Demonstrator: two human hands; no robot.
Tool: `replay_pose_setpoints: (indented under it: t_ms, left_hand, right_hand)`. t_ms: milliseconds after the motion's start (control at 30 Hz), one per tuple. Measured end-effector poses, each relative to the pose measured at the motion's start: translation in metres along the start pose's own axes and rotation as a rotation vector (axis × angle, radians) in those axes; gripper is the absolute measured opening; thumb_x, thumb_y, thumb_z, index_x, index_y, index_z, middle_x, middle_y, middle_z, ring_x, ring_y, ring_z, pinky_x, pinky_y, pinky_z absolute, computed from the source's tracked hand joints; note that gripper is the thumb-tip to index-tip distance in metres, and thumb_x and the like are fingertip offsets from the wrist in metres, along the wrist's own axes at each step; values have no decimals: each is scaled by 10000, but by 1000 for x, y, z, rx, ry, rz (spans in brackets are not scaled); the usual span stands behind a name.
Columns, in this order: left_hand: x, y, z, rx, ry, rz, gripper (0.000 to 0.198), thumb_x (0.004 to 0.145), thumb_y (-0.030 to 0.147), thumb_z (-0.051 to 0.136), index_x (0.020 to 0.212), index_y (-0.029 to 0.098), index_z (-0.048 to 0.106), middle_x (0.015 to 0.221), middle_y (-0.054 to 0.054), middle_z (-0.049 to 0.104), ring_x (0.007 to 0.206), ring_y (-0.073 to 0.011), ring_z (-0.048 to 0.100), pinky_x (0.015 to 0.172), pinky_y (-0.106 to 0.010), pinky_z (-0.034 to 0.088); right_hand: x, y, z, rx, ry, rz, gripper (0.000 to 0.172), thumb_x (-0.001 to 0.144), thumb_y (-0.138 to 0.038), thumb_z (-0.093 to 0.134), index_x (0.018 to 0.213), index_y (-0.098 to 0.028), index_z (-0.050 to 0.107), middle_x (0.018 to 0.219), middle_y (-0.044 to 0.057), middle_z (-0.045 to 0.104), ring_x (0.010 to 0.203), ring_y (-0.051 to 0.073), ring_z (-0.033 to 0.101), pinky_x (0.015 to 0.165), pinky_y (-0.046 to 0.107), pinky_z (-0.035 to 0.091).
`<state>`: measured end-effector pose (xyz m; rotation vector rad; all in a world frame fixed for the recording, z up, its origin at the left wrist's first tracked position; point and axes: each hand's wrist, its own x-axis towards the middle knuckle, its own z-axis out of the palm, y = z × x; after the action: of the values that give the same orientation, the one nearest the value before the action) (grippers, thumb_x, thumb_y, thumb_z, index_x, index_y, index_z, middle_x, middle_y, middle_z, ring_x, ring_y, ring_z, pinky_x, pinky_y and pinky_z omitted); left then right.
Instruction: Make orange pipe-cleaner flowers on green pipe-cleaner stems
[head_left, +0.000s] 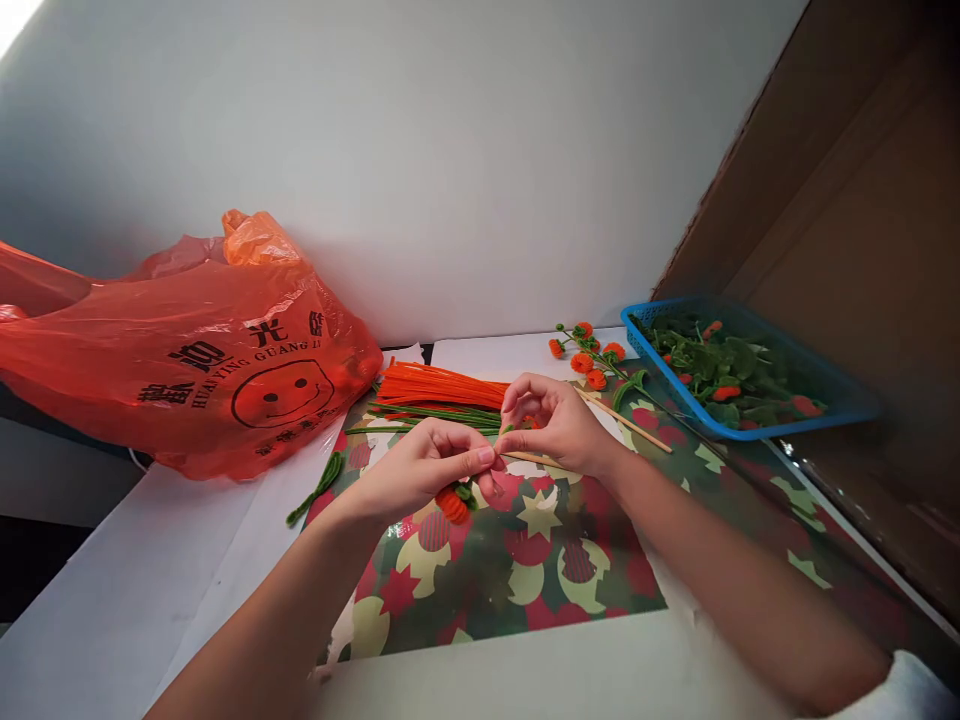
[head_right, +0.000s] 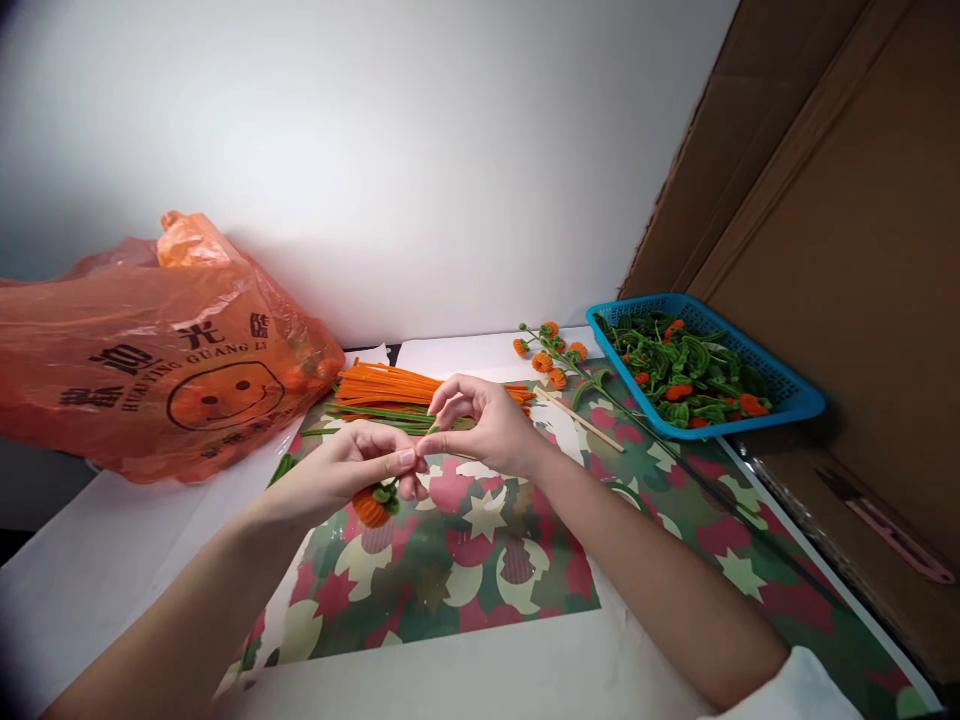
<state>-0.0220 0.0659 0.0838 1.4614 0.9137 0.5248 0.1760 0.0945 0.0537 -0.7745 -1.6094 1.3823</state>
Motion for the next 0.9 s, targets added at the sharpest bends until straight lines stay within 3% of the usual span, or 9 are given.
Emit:
replay_pose_setpoints:
  t_ms: [133, 233, 333, 500, 633, 767, 833, 900]
  left_hand:
    - [-2, 2, 4, 240, 150, -13, 334, 857, 432, 553, 735, 150, 682, 728, -69, 708, 542, -133, 617, 473, -211, 479]
    - [-2, 1, 9, 479, 274, 72, 306, 874, 375, 516, 720, 171, 684, 647, -35, 683, 482, -122, 597, 446, -202, 450]
    - [-3, 1, 13, 611, 322, 139, 279, 874, 314, 509, 699, 183, 682, 577, -14, 660, 469, -119, 591, 456, -194, 436]
    - [-7, 8, 12, 347, 204, -8, 314, 861, 420, 550, 705, 173, 664, 665, -30, 688, 452, -104, 568, 434, -198, 443]
    - [-5, 5, 4, 29, 47, -76, 316, 831, 435, 609, 679, 161, 645, 669, -43, 690, 568, -124, 610, 508, -204, 468]
    - [4, -12, -4, -224, -120, -81, 283, 787, 426, 670, 690, 161, 664, 545, -17, 632, 592, -131, 608, 600, -231, 482]
    - [9, -19, -5, -248, -147, -71, 303, 793, 444, 656, 687, 160, 669, 542, -19, 632, 574, -134, 601, 610, -247, 485]
    - [13, -23, -3, -80, -77, -36, 339, 838, 444, 595, 682, 155, 677, 629, -46, 678, 614, -144, 611, 619, -254, 478]
  right_hand:
    - [0, 0, -3, -185, -63, 3, 298, 659, -335, 795, 856, -179, 636, 830, 14, 640, 789, 152, 614, 715, 282, 474]
    - [0, -1, -5, -342, -128, 30, 265, 713, -359, 752, 916, -201, 690, 920, 35, 671, 888, 178, 612, 781, 309, 467]
    - [2, 2, -6, -381, -126, -27, 187, 732, -371, 741, 813, -203, 718, 872, 36, 680, 882, 184, 604, 781, 312, 459]
    - [3, 3, -8, -266, -148, -162, 244, 745, -395, 740, 656, -173, 694, 685, 27, 643, 714, 159, 568, 682, 295, 444]
    - [2, -6, -9, -343, -130, -322, 178, 766, -361, 735, 693, -200, 718, 607, 15, 622, 678, 161, 517, 691, 313, 423]
    - [0, -12, -7, -395, -119, -377, 91, 772, -295, 736, 754, -206, 737, 584, 7, 604, 657, 159, 507, 664, 306, 412]
    - [0, -14, -6, -486, -114, -365, 59, 766, -242, 738, 727, -199, 730, 577, 2, 607, 650, 153, 513, 690, 311, 404]
    - [-1, -15, -5, -635, -92, -313, 85, 748, -183, 741, 669, -192, 709, 571, -5, 621, 656, 148, 525, 769, 339, 387]
